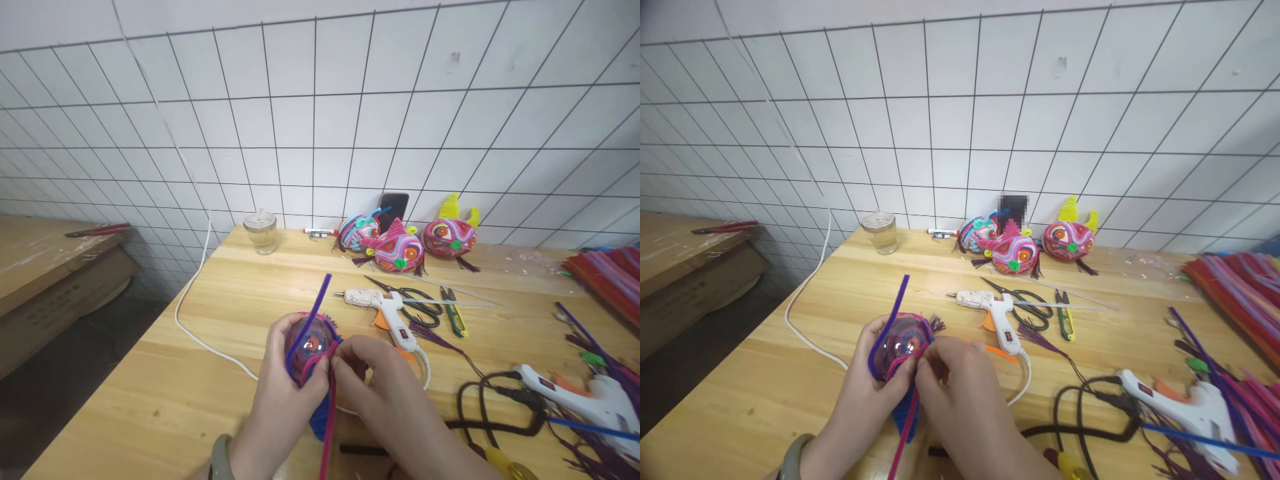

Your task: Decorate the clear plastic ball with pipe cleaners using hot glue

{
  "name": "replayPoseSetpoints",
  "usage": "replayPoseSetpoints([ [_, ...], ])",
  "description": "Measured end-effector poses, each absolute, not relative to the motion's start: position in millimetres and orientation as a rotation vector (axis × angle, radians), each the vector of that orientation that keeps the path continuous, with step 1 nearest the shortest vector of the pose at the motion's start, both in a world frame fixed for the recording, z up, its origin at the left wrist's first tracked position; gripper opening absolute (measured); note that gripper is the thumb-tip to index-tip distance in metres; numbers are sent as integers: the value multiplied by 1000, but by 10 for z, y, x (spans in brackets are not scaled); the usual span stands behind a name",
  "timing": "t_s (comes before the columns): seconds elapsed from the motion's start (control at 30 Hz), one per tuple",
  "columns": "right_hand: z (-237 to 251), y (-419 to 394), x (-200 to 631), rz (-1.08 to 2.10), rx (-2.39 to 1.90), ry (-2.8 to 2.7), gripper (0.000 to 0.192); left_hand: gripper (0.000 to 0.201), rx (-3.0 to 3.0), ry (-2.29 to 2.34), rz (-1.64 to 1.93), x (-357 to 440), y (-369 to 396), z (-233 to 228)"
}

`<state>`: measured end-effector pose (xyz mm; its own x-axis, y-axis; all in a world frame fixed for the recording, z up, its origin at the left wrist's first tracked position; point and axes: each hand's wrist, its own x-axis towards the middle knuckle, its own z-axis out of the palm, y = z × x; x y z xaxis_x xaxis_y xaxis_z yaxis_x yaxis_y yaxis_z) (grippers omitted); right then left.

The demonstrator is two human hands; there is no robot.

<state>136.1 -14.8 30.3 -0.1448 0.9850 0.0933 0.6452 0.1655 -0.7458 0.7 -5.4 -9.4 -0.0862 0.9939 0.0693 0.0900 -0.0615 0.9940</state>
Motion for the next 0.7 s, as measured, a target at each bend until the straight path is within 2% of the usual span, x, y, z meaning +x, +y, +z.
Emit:
replayPoseSetpoints([
  [0.2, 333, -99, 1378, 862, -1576, -1784, 23, 41, 1215, 1074, 1159, -50, -79, -52],
  [0.37, 281, -50, 1419, 962, -1582, -1744, 22, 45, 1164, 1140, 1144, -88, -56, -136],
  [0.47, 266, -37, 1436, 953, -1585, -1767, 25, 52, 1099, 1190, 1172, -92, -28, -211],
  [0.7, 242, -27, 1421, 897, -1629, -1820, 25, 44, 1131, 1099, 1171, -43, 6, -151],
])
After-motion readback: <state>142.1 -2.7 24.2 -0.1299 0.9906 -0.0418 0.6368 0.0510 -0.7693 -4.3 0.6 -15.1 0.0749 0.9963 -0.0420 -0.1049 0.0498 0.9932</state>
